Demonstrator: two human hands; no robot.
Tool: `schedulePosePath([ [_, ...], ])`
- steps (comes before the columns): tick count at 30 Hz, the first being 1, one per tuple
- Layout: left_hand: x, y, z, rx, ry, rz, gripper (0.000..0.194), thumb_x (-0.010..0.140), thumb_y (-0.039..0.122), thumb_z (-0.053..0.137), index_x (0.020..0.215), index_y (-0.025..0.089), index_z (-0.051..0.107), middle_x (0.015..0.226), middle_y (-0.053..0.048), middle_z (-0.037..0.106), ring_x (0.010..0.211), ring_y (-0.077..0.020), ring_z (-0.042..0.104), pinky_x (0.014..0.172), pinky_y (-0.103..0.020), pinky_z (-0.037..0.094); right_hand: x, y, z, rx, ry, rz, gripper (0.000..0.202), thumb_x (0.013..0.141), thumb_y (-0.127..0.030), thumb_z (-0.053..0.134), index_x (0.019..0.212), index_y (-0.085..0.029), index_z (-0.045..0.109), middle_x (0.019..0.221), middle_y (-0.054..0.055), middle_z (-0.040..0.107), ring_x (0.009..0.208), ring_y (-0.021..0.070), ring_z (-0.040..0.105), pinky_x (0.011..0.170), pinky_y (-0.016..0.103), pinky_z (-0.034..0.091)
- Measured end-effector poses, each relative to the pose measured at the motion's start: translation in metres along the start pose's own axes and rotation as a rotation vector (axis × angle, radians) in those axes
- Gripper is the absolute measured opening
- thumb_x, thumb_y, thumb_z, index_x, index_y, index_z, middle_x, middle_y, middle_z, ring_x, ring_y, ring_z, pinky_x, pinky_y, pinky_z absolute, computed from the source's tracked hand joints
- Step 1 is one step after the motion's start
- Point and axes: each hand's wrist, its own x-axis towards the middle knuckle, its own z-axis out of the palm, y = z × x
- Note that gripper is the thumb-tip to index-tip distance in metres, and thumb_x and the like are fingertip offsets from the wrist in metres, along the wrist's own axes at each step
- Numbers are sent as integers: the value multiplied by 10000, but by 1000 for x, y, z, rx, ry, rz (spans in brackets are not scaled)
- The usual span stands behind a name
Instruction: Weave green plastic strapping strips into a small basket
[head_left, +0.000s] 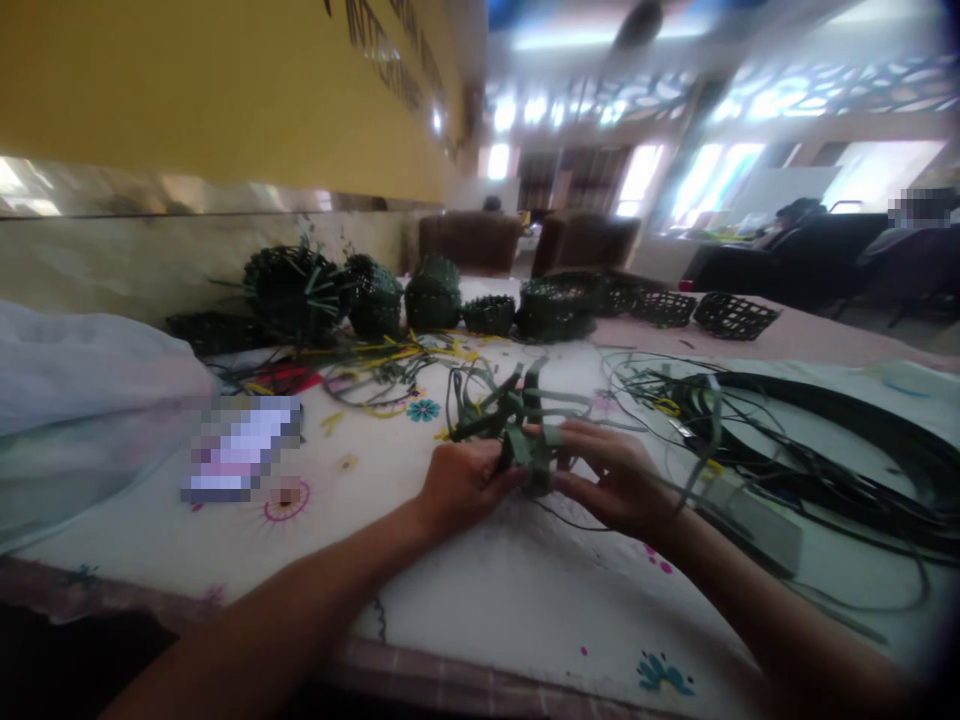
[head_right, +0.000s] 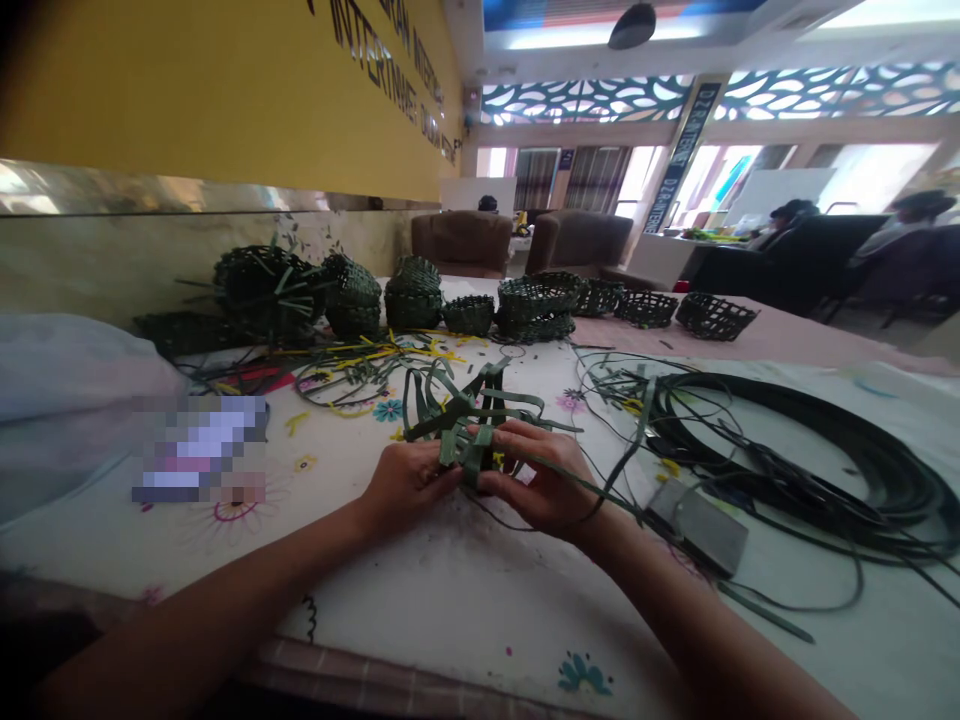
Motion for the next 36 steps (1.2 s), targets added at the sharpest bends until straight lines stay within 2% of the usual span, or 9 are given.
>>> schedulePosePath([
  [4,1,-1,-1,-38,3,-19,395,907,454,461,732,156,653,688,-41,653,633,-145,596,575,-232,384,2,-5,0,177,85,66,264,923,-348,528,994,-188,725,962,95,678,807,199,641,719,328,524],
  [11,5,-12,-8,-353,178,-283,342,870,444,553,707,149,609,593,18,559,493,-89,516,482,-196,384,-4,-8,16,155,425,454,397,923,-403,515,639,-171,666,574,14,536,536,132,515,486,249,407],
  [17,7,-20,-12,-442,324,-352,374,853,482,574,689,146,594,563,37,535,406,-69,497,409,-182,369,-4,-3,22,407,222,755,520,879,-555,501,547,-165,590,388,-23,436,357,96,384,363,224,284],
  [19,7,-21,-13,-405,361,-348,375,852,481,577,681,148,591,545,43,521,405,-72,501,414,-184,371,-5,-7,23,344,86,667,542,919,-547,430,579,-162,603,421,-11,482,380,103,434,387,223,327],
  [22,8,-19,-14,-378,388,-358,376,850,489,578,688,150,590,531,47,505,398,-74,496,412,-189,360,-10,-20,27,14,-72,296,503,948,-452,445,549,-173,569,483,-3,507,428,100,451,428,231,344],
  [25,7,-16,-14,-355,387,-351,373,860,483,568,692,152,586,517,51,485,410,-76,493,425,-191,358,-15,-35,31,-325,-13,-166,341,932,-293,534,621,-168,594,582,20,560,511,116,482,492,252,387],
  [27,6,-14,-13,-339,377,-340,377,865,478,563,677,152,575,511,51,477,425,-76,490,437,-191,359,-16,-40,32,-484,112,-340,89,891,-208,602,838,-157,651,748,68,647,711,179,585,650,305,483],
  [31,5,-9,-12,-289,353,-304,386,866,469,565,642,154,554,539,36,492,476,-80,497,460,-187,362,-8,-33,28,-732,230,-290,297,898,-265,612,1174,-163,574,1081,151,646,1102,303,542,963,512,416],
  [36,3,-7,-10,-289,321,-284,355,868,458,566,683,156,598,592,22,544,493,-82,514,472,-188,381,-6,-16,27,-881,186,-246,182,920,-193,574,1089,-192,641,782,44,637,670,175,512,619,326,390],
])
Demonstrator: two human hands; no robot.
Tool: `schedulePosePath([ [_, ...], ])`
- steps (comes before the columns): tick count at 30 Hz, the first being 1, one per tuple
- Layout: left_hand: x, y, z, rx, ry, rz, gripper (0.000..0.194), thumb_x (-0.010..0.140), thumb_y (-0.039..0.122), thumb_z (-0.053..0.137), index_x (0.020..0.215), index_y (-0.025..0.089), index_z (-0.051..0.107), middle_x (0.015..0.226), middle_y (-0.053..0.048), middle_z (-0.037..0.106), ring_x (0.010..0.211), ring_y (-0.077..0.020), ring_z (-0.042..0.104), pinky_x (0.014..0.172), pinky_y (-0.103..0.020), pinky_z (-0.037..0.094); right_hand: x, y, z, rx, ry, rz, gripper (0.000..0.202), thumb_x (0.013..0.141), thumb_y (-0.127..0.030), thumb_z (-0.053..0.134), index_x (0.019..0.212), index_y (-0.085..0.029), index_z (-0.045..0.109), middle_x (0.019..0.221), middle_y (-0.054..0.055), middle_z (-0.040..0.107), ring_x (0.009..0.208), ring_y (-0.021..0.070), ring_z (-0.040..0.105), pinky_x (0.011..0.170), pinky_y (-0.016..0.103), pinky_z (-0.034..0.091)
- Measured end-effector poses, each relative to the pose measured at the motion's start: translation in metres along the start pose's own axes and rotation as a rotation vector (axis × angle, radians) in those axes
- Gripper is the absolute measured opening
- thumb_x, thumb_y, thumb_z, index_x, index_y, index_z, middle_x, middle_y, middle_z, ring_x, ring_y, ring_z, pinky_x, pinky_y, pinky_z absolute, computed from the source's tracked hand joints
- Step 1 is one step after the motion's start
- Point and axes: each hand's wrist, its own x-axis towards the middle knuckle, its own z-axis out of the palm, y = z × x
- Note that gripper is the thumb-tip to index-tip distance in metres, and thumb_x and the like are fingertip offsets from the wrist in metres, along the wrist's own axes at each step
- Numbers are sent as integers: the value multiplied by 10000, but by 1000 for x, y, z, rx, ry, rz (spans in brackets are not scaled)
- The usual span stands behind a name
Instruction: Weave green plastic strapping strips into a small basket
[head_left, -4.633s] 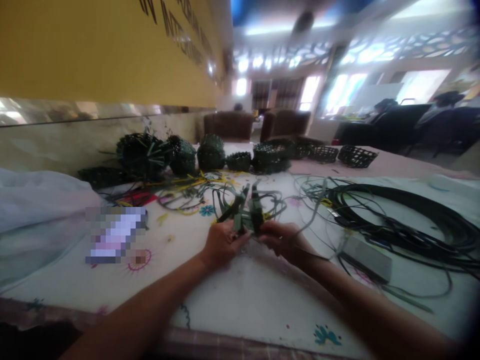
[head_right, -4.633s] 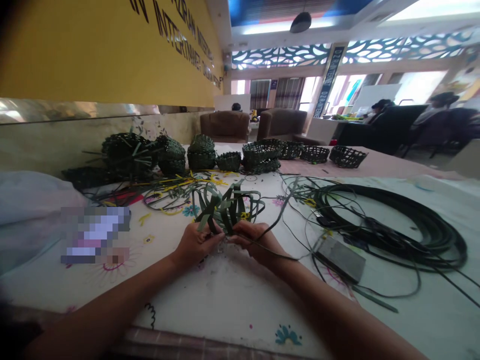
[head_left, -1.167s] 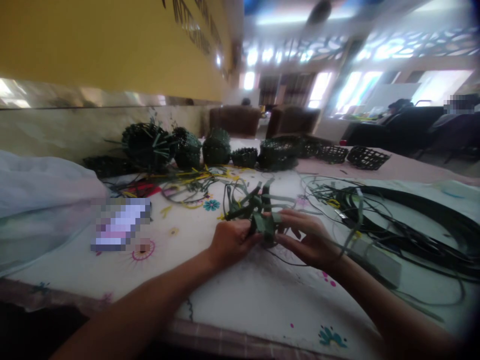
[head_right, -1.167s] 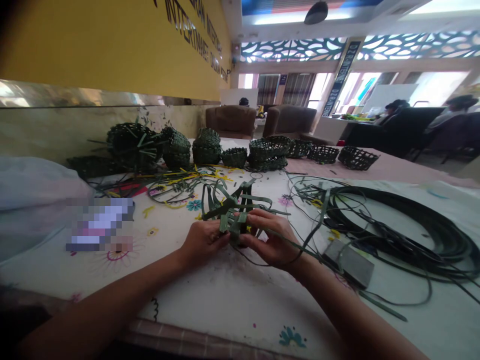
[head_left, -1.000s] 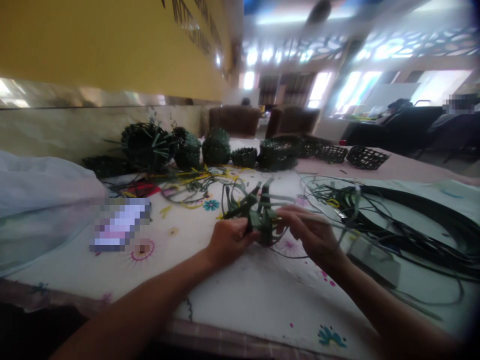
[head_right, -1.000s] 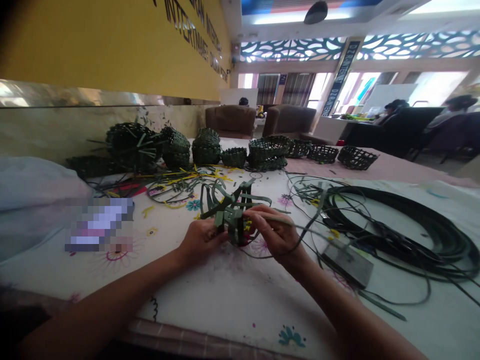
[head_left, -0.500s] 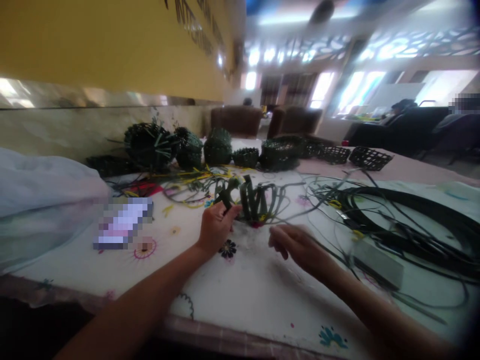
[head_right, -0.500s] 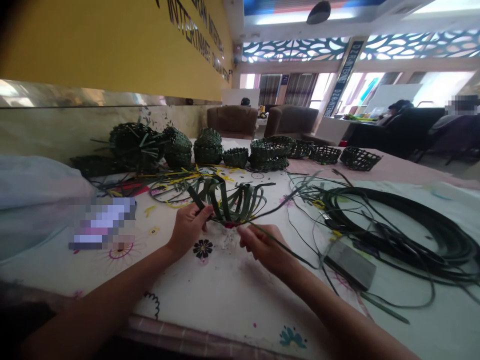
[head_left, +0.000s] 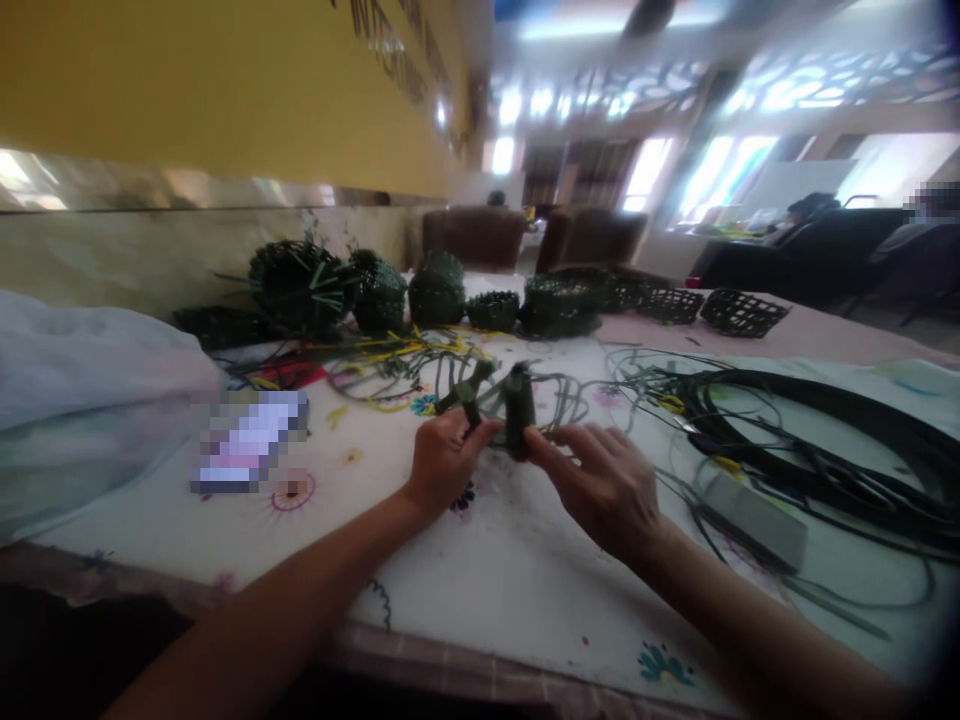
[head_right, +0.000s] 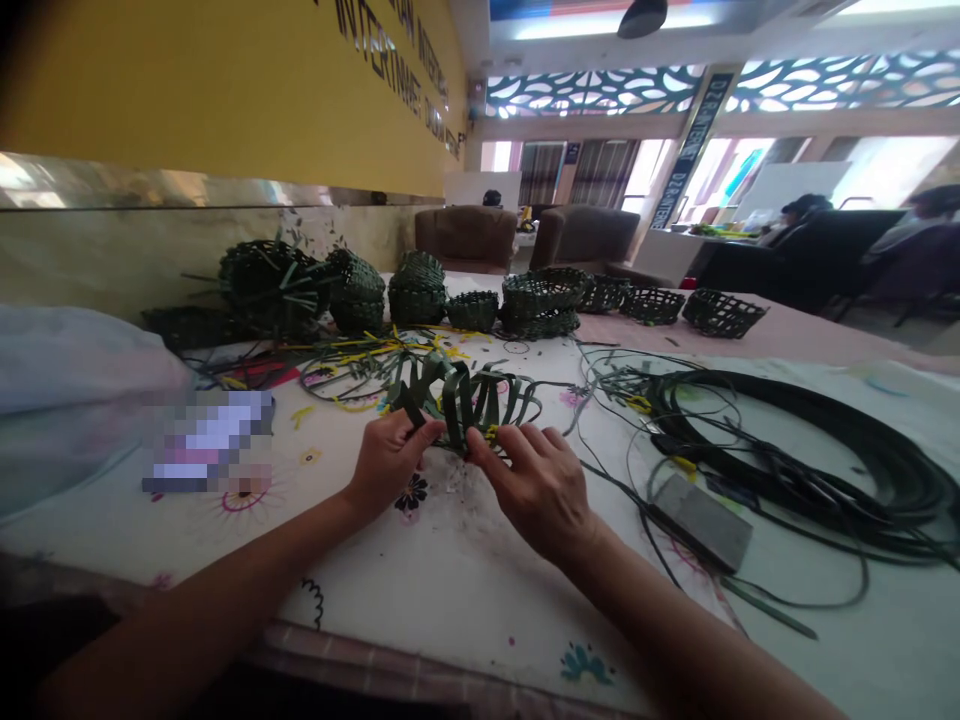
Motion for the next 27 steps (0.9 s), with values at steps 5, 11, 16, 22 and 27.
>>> schedulePosePath([
  [5,0,-1,1,-145,35,-92,366,852,472,587,705,142,641,549,17,565,456,-91,532,471,-201,406,-10,-1,6,-20,-25,-55,175,924,-125,546,1006,-178,692,617,-5,541,576,138,407,537,319,245],
  [11,4,-2,1,-257,38,-185,410,854,499,573,675,135,635,554,4,593,418,-76,506,458,-200,401,-14,4,14,39,-73,-72,244,946,-114,471,946,-160,711,560,-17,487,524,126,350,518,319,196],
  [16,5,-3,-5,-264,-103,-126,333,851,461,590,768,142,640,664,-3,615,441,-73,514,437,-194,392,-16,6,20,103,-38,0,226,931,-128,502,888,-167,720,547,-28,491,504,114,355,516,291,220],
  [22,14,-3,-21,-56,51,113,246,830,389,651,956,178,642,814,-6,597,564,-74,484,541,-205,413,-18,7,23,139,13,31,212,928,-140,518,873,-148,722,531,-31,501,483,105,364,513,273,230],
  [27,24,-8,-34,69,106,237,294,809,408,675,993,184,620,884,-21,558,720,-119,513,691,-253,448,-24,8,23,126,-47,43,246,935,-145,478,856,-168,710,534,-23,529,481,110,392,509,281,210],
])
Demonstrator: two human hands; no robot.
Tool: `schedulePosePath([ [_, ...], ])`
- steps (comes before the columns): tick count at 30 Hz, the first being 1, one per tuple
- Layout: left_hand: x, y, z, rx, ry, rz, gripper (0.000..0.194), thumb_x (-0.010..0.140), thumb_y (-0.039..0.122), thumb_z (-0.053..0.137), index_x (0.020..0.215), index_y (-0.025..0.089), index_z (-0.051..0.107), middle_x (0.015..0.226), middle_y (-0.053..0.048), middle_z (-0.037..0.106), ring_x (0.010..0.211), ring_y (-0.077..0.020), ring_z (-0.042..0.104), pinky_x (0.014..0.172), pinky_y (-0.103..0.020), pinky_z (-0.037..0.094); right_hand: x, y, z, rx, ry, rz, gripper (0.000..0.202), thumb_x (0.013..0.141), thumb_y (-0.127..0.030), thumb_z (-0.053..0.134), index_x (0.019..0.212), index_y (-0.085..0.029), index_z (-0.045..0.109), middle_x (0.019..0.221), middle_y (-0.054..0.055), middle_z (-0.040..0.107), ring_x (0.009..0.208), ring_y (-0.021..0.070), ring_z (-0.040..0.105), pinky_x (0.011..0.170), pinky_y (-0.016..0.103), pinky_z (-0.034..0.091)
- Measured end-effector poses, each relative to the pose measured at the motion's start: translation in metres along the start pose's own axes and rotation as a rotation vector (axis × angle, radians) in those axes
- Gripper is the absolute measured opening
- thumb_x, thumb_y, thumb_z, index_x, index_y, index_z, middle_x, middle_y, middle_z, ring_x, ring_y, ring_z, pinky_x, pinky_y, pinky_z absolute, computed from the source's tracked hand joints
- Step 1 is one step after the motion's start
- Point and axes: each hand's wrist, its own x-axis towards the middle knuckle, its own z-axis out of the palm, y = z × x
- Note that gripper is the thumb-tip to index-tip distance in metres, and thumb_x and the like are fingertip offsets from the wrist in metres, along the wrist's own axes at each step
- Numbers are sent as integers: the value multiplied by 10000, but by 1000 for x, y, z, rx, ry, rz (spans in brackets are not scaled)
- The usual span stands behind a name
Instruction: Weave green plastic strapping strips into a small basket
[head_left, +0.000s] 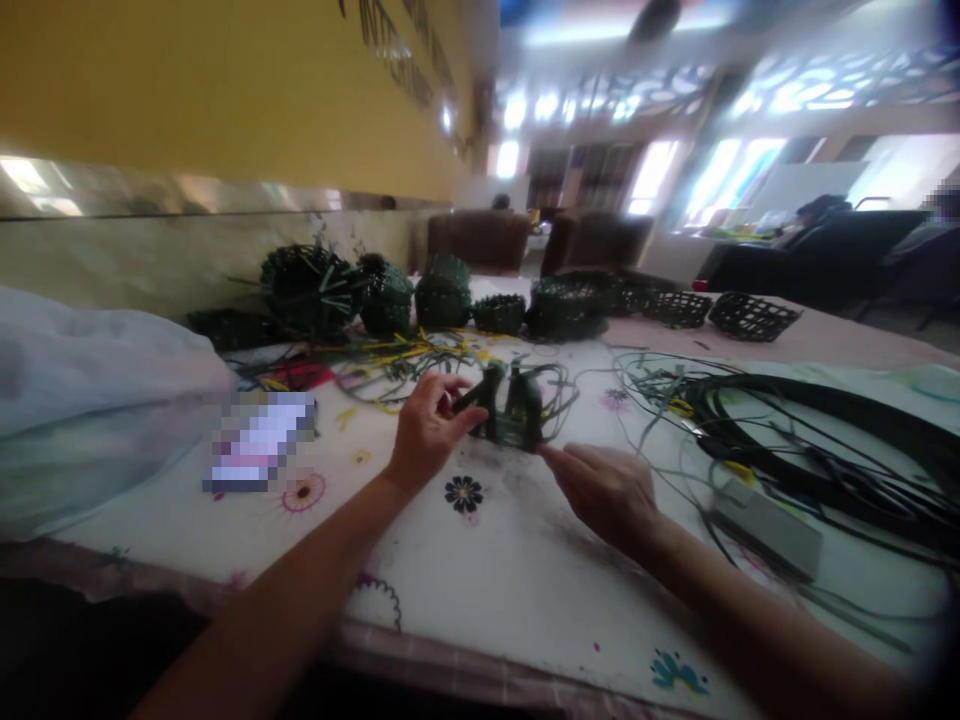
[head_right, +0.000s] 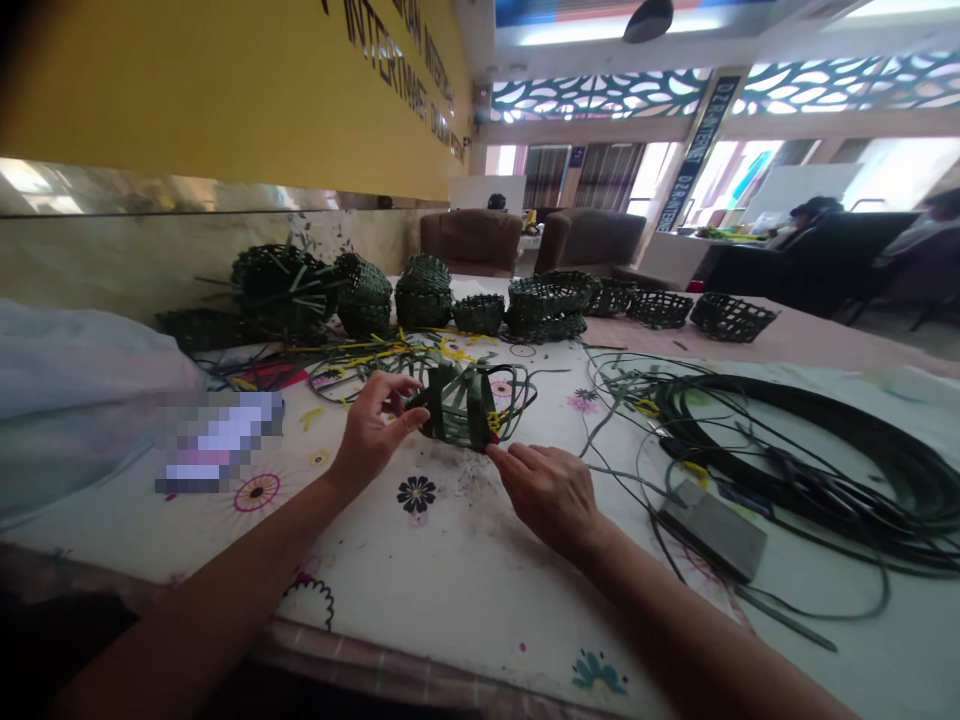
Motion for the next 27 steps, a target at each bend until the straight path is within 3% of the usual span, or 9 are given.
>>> schedulePosePath([
  [3,5,-7,-7,53,21,53,251,884,388,576,1027,185,612,934,-43,579,849,-152,542,794,-285,443,-5,0,-1,33,-200,-32,301,912,-103,430,764,-182,679,554,-10,566,469,115,421,499,305,163],
  [6,9,-15,-14,107,74,-10,202,913,340,525,980,175,619,907,-45,592,866,-158,558,814,-289,444,-7,1,0,122,-469,-45,257,860,-61,444,800,-191,658,678,-6,661,501,110,496,504,306,152],
  [9,11,-26,-17,132,129,-61,180,884,321,560,961,172,625,909,-43,605,853,-159,568,815,-289,455,-6,3,1,165,-619,23,211,871,-93,471,823,-202,645,755,-1,703,544,113,553,509,301,145],
  [12,14,-39,-16,76,193,-152,190,861,323,571,964,173,627,927,-43,628,866,-160,586,834,-294,462,-3,5,2,179,-660,94,218,881,-115,474,765,-205,636,731,1,707,547,116,569,509,302,131],
  [14,20,-48,-15,14,191,-292,194,826,323,596,940,170,625,863,-32,634,812,-155,593,793,-289,473,-2,6,2,191,-669,119,212,857,-100,486,735,-200,629,723,2,710,546,115,575,509,303,128],
  [18,51,-58,-14,-204,178,-552,248,777,361,609,922,162,596,767,-14,618,666,-133,579,672,-274,485,0,7,2,220,-649,152,205,811,-88,507,652,-186,593,705,8,714,562,121,592,515,304,133],
  [21,87,-60,-16,-196,187,-493,281,776,386,599,944,161,605,777,-28,640,670,-132,588,661,-268,476,2,10,2,268,-640,158,204,813,-101,516,643,-186,591,700,7,716,573,122,600,516,295,147],
  [22,99,-61,-15,-153,103,-458,273,756,367,620,927,155,627,785,-39,653,696,-138,597,672,-267,472,3,11,2,285,-636,156,206,819,-105,516,648,-188,595,708,7,719,578,122,603,518,293,153],
  [27,134,-77,8,-43,-631,-553,263,646,314,717,849,147,716,769,-59,700,644,-154,604,593,-267,451,8,20,-2,357,-642,148,233,833,-100,507,656,-198,622,709,8,720,587,121,610,526,270,205],
])
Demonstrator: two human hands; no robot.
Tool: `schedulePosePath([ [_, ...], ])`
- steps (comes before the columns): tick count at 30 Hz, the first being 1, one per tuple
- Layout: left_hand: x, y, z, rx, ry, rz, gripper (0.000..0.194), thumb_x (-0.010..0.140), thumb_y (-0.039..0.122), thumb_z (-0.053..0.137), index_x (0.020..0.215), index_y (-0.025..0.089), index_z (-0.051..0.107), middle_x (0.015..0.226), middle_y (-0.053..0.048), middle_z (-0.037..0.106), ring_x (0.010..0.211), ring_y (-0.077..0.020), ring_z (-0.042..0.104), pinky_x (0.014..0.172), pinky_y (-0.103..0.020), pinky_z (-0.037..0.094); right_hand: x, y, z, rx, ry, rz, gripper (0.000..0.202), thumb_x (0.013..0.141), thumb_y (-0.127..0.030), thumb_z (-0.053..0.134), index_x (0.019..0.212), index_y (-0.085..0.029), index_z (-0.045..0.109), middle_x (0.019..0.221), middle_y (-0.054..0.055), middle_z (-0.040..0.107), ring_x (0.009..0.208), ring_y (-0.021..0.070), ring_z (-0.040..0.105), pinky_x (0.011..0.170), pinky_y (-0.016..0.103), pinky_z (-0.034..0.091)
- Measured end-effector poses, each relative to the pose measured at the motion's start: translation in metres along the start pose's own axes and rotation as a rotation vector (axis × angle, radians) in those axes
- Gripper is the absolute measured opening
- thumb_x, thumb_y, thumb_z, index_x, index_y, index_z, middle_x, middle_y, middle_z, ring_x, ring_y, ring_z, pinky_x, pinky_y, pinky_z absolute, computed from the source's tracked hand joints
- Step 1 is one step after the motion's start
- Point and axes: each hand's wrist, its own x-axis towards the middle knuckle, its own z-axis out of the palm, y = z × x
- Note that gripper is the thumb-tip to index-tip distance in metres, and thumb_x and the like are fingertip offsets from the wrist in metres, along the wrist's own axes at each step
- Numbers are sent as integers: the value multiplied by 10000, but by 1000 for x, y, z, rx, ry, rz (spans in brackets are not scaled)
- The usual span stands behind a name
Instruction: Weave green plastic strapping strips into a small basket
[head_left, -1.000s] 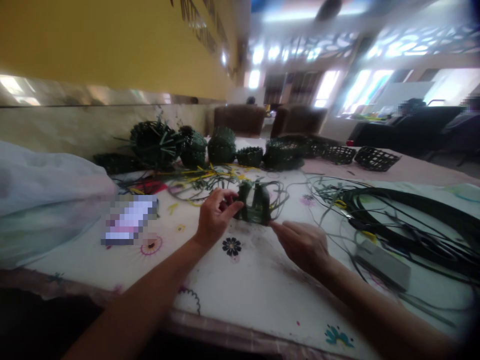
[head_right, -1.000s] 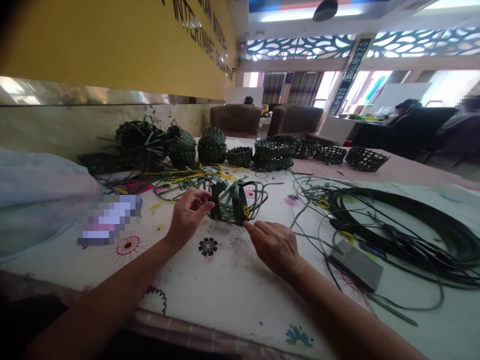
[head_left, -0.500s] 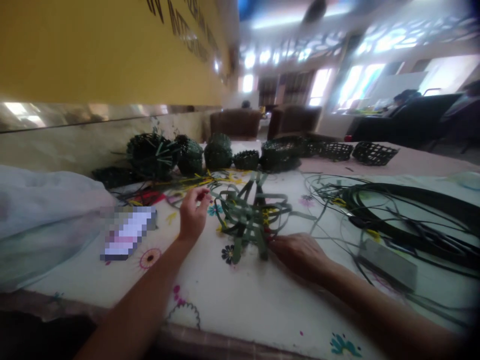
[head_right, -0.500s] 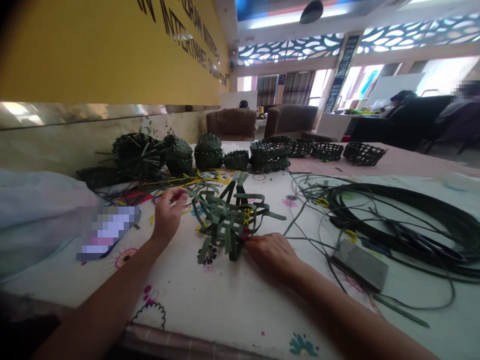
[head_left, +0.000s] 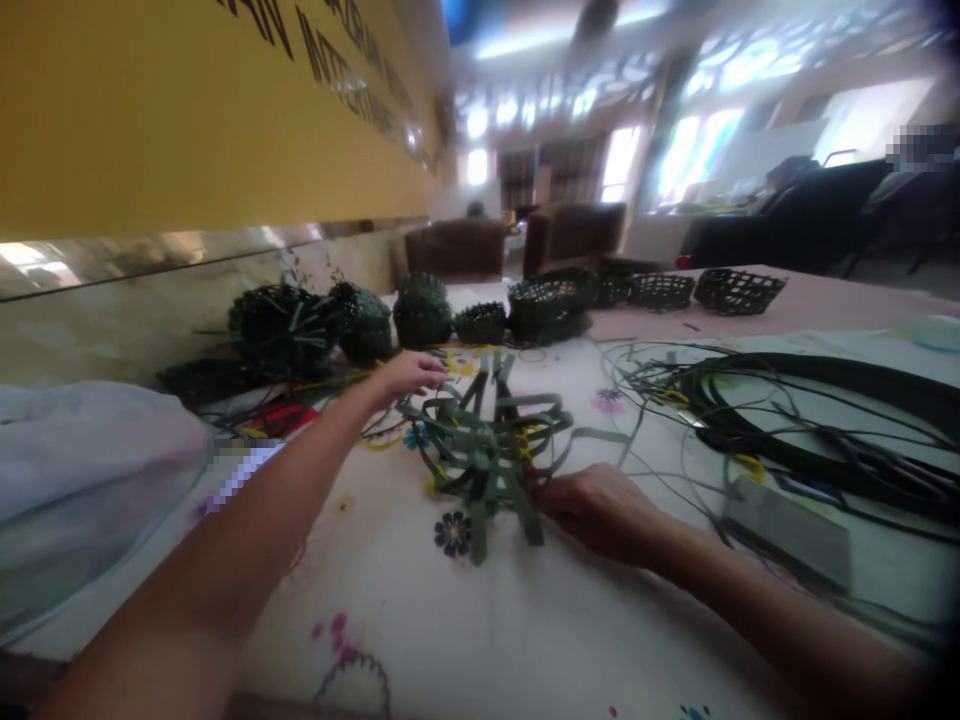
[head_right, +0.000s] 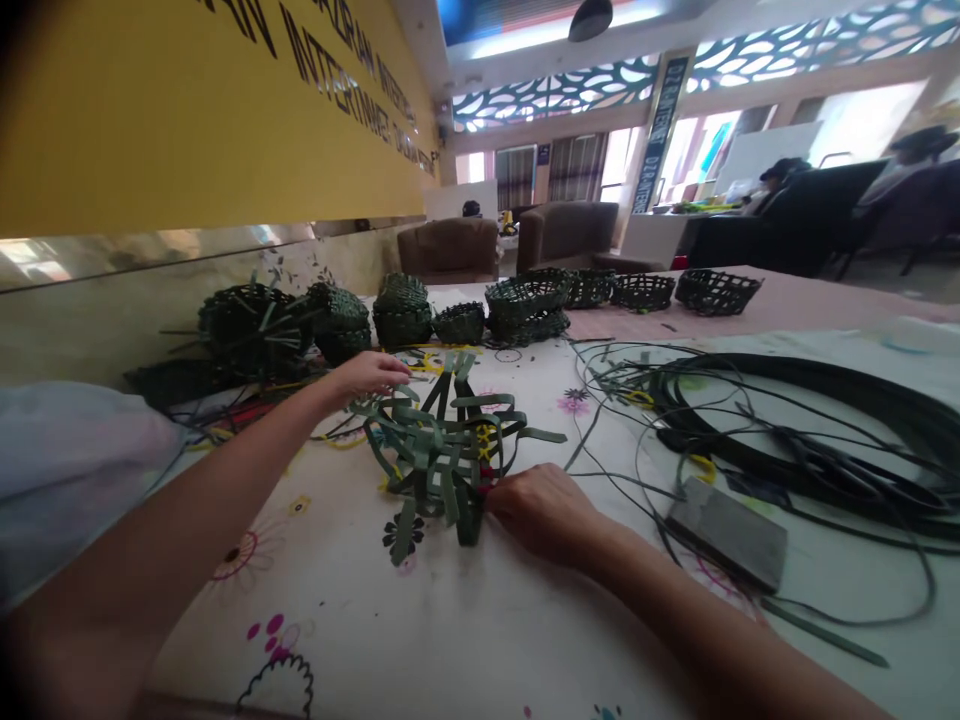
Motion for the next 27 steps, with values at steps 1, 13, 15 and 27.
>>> schedulePosePath([
  [1,7,-2,5,34,-117,-12,253,625,300,737,824,144,725,744,-56,700,614,-152,597,571,-263,446,0,1,-2,17,-10,-5,240,827,-92,504,653,-201,626,695,5,715,586,121,609,528,263,219],
  [13,34,-39,61,-60,-338,44,249,704,357,725,726,110,710,617,-30,662,504,-106,542,499,-217,416,-2,13,-6,160,-25,-37,274,850,-144,499,655,-228,673,612,2,669,524,115,555,520,231,285],
  [15,37,-45,63,-81,-298,56,265,712,369,714,759,109,711,628,-24,660,523,-101,546,513,-207,411,-2,15,-5,168,-32,-21,271,859,-161,502,673,-233,687,618,7,673,523,119,555,522,234,292],
  [27,35,-64,71,-190,-218,65,369,717,484,689,775,120,707,648,-27,649,545,-105,547,528,-214,412,0,26,-3,277,-73,32,217,829,-148,521,747,-224,707,652,-12,683,553,117,591,534,214,342],
])
